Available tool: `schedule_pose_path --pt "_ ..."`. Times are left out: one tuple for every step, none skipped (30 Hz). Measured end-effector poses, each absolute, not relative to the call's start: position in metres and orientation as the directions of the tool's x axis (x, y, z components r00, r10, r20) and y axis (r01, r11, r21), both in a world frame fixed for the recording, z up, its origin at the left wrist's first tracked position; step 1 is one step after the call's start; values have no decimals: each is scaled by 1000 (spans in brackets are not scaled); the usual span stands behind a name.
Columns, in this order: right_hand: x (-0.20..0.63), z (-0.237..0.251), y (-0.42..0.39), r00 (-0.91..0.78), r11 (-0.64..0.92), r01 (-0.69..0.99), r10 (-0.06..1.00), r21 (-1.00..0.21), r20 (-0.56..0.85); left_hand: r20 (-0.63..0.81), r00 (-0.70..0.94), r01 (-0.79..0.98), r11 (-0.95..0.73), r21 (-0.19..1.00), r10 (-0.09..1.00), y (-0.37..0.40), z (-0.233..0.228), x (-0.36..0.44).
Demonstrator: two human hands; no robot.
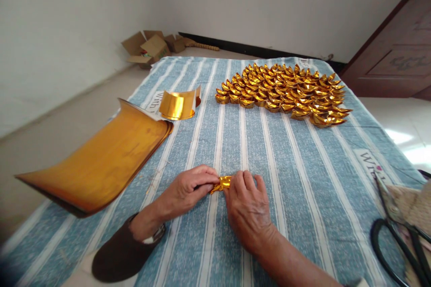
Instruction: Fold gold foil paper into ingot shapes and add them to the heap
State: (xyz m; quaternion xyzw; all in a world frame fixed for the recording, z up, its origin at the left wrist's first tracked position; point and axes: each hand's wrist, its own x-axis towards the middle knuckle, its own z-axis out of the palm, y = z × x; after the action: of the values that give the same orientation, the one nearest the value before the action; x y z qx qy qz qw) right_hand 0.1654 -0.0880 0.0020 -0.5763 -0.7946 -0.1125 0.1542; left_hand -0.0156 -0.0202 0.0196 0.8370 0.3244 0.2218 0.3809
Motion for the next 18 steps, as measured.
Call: schedule_pose_path --pt "166 2 -88 -288 310 951 882 1 374 123 702 363 -501 786 701 -19 20 -16" --pt "166 3 -88 -288 310 951 883 1 371 120 710 355 -500 790 694 -19 21 -17" --pt "166 3 -88 -289 311 951 884 0 369 117 713 351 -497 794 691 -18 21 -17" --pt "166 3 -88 -288 310 951 885 -2 367 115 711 352 -493 796 694 -18 22 -17" --pt "166 3 -88 -287 310 951 885 -6 366 114 705 356 -488 797 700 -19 21 -16" --pt "166 3 -89 -285 310 951 887 -11 364 113 695 364 -483 796 710 -19 21 -16" --pt "166 3 -89 -284 311 950 888 -15 362 112 684 373 -479 795 720 -21 20 -15" --pt "166 3 -89 -283 311 950 889 -19 361 114 674 380 -475 794 730 -22 20 -13" --pt "166 3 -89 -283 312 950 889 -22 360 118 664 385 -473 792 738 -23 18 -12" --pt "165 4 -88 -284 313 949 888 -26 361 125 656 387 -474 791 744 -24 17 -11" --pt "165 4 -88 -284 316 948 887 -29 365 132 649 388 -476 789 749 -25 16 -10" --pt "165 4 -88 -282 316 948 884 -33 372 140 645 387 -479 787 751 -26 16 -10" --pt "165 4 -88 -279 316 948 882 -37 380 146 642 387 -483 785 752 -26 15 -9" --pt "165 5 -88 -275 315 948 880 -42 387 149 642 387 -487 783 752 -26 15 -10" --pt "165 5 -87 -271 313 949 880 -47 391 148 645 387 -488 782 749 -25 16 -10" --pt "165 5 -87 -266 309 950 880 -50 394 143 652 384 -488 784 744 -24 17 -11" --pt "164 5 -87 -263 307 950 881 -52 394 137 663 379 -487 787 736 -23 18 -12" --pt "164 5 -87 -261 305 951 882 -53 392 127 679 370 -486 792 723 -21 19 -13"
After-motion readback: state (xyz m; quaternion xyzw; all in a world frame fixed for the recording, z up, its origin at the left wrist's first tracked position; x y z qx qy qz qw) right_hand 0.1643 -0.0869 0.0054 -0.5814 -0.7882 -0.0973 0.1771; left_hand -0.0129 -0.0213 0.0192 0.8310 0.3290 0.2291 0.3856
